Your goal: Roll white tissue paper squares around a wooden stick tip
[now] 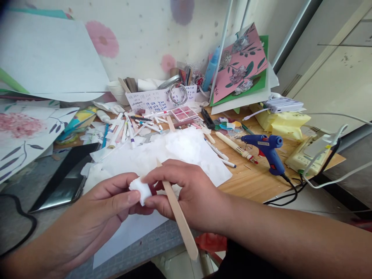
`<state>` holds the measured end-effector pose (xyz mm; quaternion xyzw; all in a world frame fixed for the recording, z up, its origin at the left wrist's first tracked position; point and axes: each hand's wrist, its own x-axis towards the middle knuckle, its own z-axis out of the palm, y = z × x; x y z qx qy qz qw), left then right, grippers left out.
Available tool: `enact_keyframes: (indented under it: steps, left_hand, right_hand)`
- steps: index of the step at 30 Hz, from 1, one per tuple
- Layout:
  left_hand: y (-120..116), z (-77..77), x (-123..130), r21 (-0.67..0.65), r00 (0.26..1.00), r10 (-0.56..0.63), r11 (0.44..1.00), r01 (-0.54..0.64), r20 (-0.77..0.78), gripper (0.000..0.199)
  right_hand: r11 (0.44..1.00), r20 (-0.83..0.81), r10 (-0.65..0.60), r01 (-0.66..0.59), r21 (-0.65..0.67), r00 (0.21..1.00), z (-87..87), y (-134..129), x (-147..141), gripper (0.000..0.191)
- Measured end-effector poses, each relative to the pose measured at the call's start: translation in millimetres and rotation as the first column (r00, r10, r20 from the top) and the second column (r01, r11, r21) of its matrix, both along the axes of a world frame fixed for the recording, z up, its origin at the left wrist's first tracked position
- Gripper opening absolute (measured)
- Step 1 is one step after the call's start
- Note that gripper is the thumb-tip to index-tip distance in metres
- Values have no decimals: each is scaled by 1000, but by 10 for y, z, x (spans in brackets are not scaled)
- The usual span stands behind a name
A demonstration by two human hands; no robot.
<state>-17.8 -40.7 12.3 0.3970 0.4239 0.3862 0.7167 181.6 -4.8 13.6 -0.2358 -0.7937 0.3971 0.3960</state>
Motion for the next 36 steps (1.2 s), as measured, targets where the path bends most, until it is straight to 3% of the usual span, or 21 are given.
enact_keyframes:
  steps: [5,11,19,27,36]
  left_hand:
    - [18,-18,-23,52,1000,-2,999,3,-21,6]
    - [15,0,-12,14,1000,-5,1000,5,13,13]
    - [9,20,8,5,998,66,998,-66,-24,6]
    - [1,20,2,-2,999,27,1000,-27,46,11]
    - [22,9,17,-16,999,51,999,-51,13,10]
  right_hand:
    - [993,30,2,-5,117,1000,-8,20,-9,29]
    - [970,28,-55,47,237,998,-61,1,-25,22]
    - [971,54,-37,23,237,998,-47,-21,-43,25]
    - [967,27,-23,16,252,999,-32,-16,-28,22]
    - [973,22,-28,23,230,999,-13,-28,-32,23]
